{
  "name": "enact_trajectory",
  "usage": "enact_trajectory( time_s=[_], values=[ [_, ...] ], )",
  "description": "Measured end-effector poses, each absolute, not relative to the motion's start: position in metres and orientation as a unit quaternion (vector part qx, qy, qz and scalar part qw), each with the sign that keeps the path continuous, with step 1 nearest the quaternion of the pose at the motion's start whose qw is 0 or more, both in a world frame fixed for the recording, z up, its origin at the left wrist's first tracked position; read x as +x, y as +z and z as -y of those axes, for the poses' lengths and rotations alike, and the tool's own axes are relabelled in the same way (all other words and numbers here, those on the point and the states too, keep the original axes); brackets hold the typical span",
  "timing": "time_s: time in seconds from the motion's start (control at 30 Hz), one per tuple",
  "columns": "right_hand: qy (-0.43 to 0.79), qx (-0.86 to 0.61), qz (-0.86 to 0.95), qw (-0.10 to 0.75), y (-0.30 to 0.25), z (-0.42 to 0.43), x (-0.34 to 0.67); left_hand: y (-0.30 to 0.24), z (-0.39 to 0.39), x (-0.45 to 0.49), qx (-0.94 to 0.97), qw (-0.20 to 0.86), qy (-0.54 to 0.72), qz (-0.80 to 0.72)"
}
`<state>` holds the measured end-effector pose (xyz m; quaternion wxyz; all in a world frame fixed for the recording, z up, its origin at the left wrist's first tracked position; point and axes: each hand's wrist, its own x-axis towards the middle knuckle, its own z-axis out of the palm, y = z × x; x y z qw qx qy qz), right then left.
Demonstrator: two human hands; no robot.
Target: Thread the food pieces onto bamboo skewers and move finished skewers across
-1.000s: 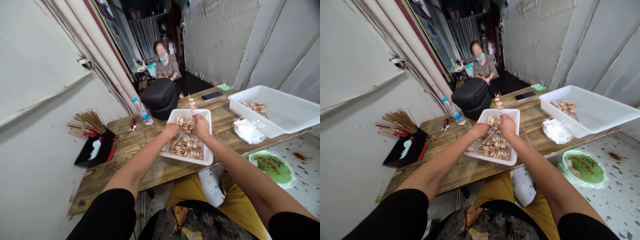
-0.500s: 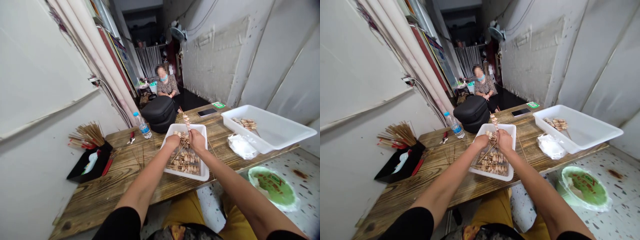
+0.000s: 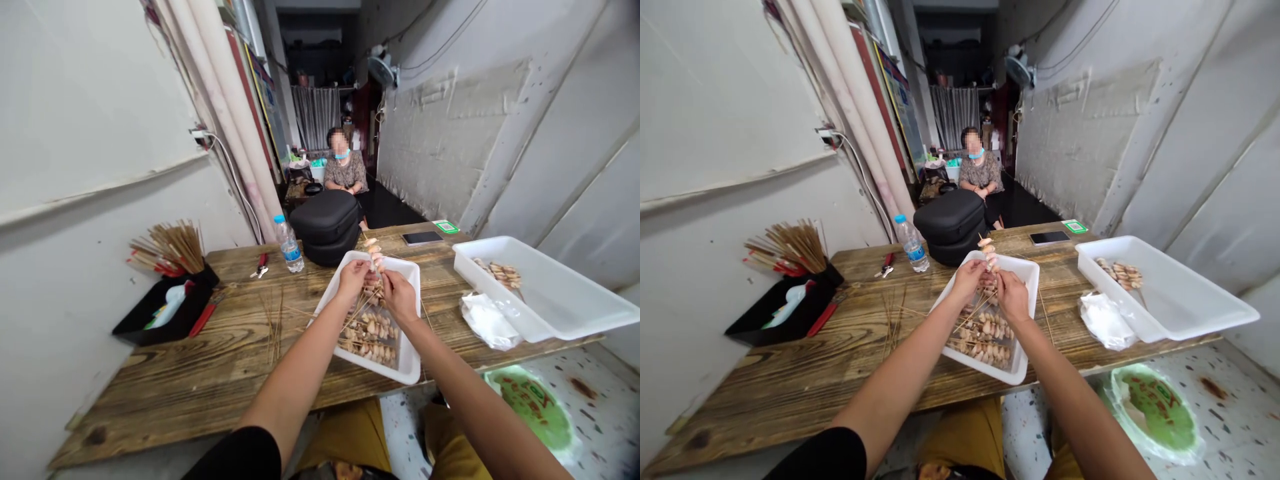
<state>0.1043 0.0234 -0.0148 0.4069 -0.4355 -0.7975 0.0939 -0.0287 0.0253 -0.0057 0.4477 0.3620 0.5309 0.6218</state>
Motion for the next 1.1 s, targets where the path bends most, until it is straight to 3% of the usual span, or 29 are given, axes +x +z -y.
enact_trajectory(
  time_s=[0.1, 0.37, 0.53, 0.8, 0.97, 1.1],
  values=[
    [0.1, -0.399, 0.803, 0.431, -0.018, -0.025, 0.104, 0.004, -0.027, -0.035, 0.254, 0.515, 0.703, -0.42],
    [0.079, -0.34, 0.823, 0.448, -0.023, -0.027, 0.103, 0.016, -0.026, -0.05, 0.175, 0.523, 0.779, -0.298],
    [-0.01, -0.379, 0.778, 0.502, -0.016, -0.023, 0.106, 0.016, -0.029, -0.053, 0.167, 0.511, 0.793, -0.287],
    [-0.076, -0.341, 0.814, 0.464, -0.01, -0.016, 0.105, 0.013, -0.031, -0.051, 0.16, 0.509, 0.805, -0.259],
    [-0.18, -0.358, 0.799, 0.449, -0.004, -0.013, 0.102, 0.013, -0.032, -0.052, 0.149, 0.488, 0.812, -0.283],
    [-0.184, -0.334, 0.81, 0.445, 0.002, -0.01, 0.098, 0.013, -0.033, -0.055, 0.132, 0.45, 0.833, -0.294]
  ],
)
